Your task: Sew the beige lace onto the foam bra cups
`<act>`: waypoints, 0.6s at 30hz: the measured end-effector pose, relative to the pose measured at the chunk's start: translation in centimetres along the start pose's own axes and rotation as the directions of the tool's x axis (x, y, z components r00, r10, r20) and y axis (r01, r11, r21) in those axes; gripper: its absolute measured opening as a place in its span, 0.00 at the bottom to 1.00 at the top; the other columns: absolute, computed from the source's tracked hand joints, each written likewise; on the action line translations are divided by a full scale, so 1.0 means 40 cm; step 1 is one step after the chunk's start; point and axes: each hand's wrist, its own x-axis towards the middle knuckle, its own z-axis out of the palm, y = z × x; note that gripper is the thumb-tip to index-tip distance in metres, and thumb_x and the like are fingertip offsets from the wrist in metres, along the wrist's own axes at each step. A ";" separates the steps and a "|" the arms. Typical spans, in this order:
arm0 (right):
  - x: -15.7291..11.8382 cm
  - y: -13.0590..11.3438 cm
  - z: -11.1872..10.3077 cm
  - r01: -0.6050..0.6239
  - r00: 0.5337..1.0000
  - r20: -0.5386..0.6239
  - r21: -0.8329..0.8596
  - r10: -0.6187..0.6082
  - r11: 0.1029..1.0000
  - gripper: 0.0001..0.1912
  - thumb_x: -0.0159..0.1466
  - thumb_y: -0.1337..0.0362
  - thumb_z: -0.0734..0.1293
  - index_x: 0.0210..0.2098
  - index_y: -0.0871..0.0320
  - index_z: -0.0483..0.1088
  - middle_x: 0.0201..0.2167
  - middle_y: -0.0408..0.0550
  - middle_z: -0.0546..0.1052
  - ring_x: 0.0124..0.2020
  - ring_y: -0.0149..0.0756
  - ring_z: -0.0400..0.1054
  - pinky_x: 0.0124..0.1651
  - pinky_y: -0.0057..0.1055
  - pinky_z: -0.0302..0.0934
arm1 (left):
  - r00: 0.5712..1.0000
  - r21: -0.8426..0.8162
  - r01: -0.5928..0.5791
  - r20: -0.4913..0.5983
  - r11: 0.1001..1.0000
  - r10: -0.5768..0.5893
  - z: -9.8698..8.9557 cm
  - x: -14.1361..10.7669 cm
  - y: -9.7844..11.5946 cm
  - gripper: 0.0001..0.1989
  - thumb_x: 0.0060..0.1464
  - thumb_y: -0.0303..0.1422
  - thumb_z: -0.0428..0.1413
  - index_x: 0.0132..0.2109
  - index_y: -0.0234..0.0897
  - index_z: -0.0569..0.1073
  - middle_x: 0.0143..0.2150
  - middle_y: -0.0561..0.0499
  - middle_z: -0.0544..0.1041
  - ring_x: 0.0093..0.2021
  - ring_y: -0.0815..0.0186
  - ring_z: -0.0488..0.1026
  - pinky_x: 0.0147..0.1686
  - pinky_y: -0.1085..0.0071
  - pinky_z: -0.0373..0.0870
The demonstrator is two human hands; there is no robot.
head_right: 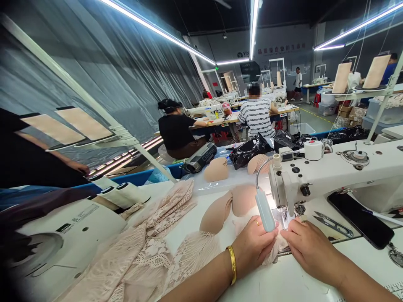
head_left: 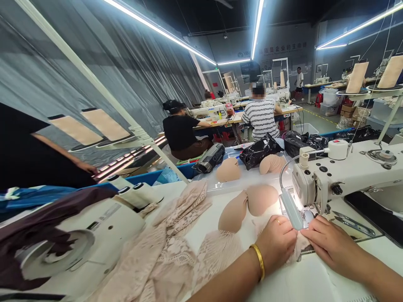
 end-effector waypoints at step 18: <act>0.009 0.034 0.018 -0.042 0.983 -0.181 -0.227 0.000 0.973 0.18 0.74 0.73 0.53 0.48 0.53 0.72 0.38 0.50 0.78 0.30 0.42 0.71 0.32 0.37 0.59 | 0.998 -0.053 -0.040 0.049 0.998 0.043 0.030 0.068 -0.065 0.04 0.62 0.29 0.56 0.37 0.38 0.74 0.40 0.49 0.81 0.42 0.58 0.75 0.48 0.61 0.67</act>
